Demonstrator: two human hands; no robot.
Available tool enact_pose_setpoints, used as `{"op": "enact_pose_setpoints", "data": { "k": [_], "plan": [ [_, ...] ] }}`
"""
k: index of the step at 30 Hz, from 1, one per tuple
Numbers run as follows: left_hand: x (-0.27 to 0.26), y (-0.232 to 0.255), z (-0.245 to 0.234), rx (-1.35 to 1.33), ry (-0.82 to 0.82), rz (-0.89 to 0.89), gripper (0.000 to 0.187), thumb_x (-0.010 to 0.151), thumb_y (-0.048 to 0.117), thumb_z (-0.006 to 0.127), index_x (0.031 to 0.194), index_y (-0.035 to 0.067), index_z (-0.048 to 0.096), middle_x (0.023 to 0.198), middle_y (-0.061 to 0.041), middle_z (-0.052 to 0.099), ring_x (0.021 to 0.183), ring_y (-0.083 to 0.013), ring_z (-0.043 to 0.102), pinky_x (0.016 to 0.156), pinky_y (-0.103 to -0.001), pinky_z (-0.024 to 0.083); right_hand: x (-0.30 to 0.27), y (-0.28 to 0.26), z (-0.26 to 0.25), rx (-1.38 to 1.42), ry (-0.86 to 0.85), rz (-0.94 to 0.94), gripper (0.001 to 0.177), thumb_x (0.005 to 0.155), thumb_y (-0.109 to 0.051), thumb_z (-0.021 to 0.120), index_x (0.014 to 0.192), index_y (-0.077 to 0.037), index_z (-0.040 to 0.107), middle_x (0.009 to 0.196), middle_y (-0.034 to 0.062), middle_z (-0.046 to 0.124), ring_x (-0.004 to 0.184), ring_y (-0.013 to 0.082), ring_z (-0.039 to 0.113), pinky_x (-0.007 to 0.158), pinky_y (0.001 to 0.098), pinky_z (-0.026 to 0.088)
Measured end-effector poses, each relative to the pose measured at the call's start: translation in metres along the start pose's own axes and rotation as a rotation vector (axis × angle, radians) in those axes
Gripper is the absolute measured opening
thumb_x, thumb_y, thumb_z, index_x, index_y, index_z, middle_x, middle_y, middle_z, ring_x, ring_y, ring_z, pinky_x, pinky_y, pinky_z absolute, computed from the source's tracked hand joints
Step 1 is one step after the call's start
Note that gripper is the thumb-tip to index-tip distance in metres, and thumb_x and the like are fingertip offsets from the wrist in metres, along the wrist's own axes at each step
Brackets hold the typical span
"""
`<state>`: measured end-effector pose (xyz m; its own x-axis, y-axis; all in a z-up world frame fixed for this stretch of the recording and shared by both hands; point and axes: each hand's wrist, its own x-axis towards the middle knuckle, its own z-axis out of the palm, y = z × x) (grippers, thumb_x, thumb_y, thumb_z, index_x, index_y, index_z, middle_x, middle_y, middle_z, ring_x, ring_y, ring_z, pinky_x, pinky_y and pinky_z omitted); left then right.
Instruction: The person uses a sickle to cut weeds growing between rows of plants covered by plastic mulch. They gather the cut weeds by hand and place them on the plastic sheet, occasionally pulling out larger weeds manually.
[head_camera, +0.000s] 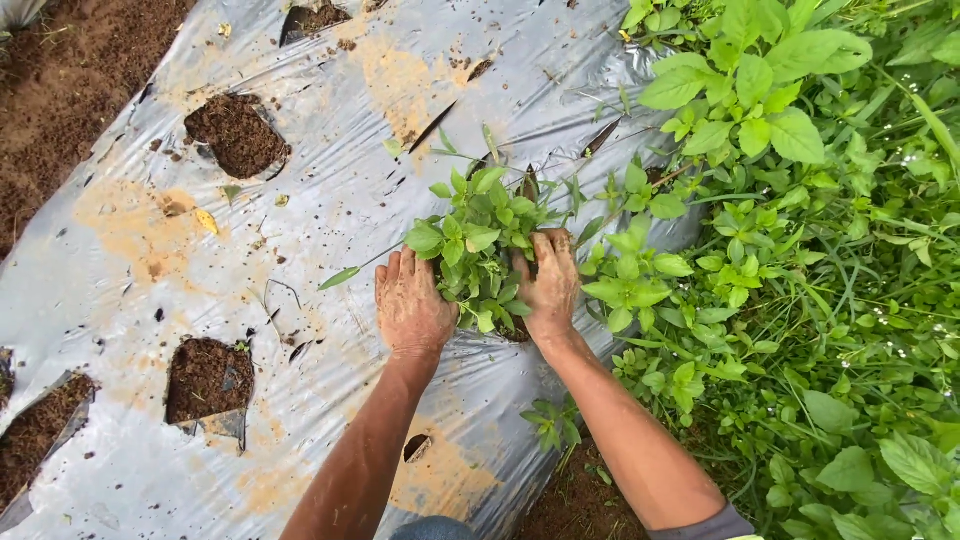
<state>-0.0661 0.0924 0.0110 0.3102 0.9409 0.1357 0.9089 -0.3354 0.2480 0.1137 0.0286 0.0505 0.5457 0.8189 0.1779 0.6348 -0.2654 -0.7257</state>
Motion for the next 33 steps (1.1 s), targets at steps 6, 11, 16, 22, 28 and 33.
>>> {"op": "enact_pose_setpoints", "data": {
  "k": [6, 11, 16, 22, 28, 33],
  "plan": [
    [-0.007, 0.001, -0.001, 0.036, -0.074, 0.008, 0.067, 0.086, 0.056, 0.063, 0.135, 0.011, 0.063, 0.142, -0.012, 0.063, 0.134, -0.0331, 0.057, 0.117, -0.051, 0.037, -0.023, 0.062, 0.024, 0.056, 0.187, -0.069, 0.043, 0.099, -0.008, 0.065, 0.132, 0.016, 0.051, 0.122, 0.0413, 0.055, 0.114, 0.0601, 0.054, 0.096, 0.0638, 0.049],
    [0.004, -0.003, 0.004, 0.001, -0.016, 0.038, 0.061, 0.082, 0.049, 0.068, 0.132, 0.012, 0.064, 0.137, -0.012, 0.064, 0.129, -0.0336, 0.06, 0.113, -0.051, 0.041, -0.003, 0.039, 0.027, 0.125, 0.069, -0.121, 0.021, 0.096, -0.011, 0.07, 0.111, 0.001, 0.061, 0.099, 0.017, 0.059, 0.087, 0.0333, 0.065, 0.078, 0.0491, 0.057],
    [0.003, 0.002, -0.009, -0.021, 0.04, 0.075, 0.056, 0.084, 0.046, 0.065, 0.128, 0.011, 0.065, 0.127, -0.012, 0.066, 0.118, -0.0321, 0.062, 0.101, -0.047, 0.046, 0.009, 0.011, 0.026, -0.079, 0.121, -0.172, 0.028, 0.081, -0.007, 0.082, 0.107, -0.003, 0.069, 0.095, 0.0119, 0.065, 0.083, 0.0289, 0.067, 0.067, 0.0384, 0.058],
    [0.005, 0.003, -0.017, -0.047, 0.07, 0.092, 0.055, 0.085, 0.051, 0.065, 0.123, 0.012, 0.066, 0.121, -0.011, 0.067, 0.111, -0.0312, 0.062, 0.094, -0.045, 0.046, -0.02, 0.069, 0.052, 0.155, 0.482, -0.08, 0.025, 0.089, -0.013, 0.07, 0.113, -0.005, 0.065, 0.101, 0.0112, 0.065, 0.091, 0.0306, 0.065, 0.079, 0.0419, 0.054],
    [0.005, 0.0, -0.009, -0.056, 0.036, 0.071, 0.058, 0.087, 0.052, 0.064, 0.128, 0.01, 0.065, 0.126, -0.014, 0.067, 0.116, -0.0338, 0.063, 0.099, -0.048, 0.046, -0.019, 0.046, 0.038, 0.117, 0.239, 0.194, 0.052, 0.095, -0.025, 0.073, 0.136, 0.001, 0.056, 0.125, 0.0273, 0.062, 0.115, 0.0458, 0.061, 0.097, 0.0558, 0.052],
    [0.007, 0.0, -0.006, -0.029, 0.015, 0.064, 0.06, 0.087, 0.052, 0.063, 0.131, 0.011, 0.063, 0.131, -0.013, 0.066, 0.12, -0.0329, 0.062, 0.103, -0.049, 0.045, 0.008, 0.014, 0.026, -0.148, 0.163, -0.049, 0.043, 0.082, -0.023, 0.084, 0.12, -0.012, 0.068, 0.111, 0.0075, 0.059, 0.092, 0.0369, 0.067, 0.068, 0.0531, 0.059]
  ]
}}
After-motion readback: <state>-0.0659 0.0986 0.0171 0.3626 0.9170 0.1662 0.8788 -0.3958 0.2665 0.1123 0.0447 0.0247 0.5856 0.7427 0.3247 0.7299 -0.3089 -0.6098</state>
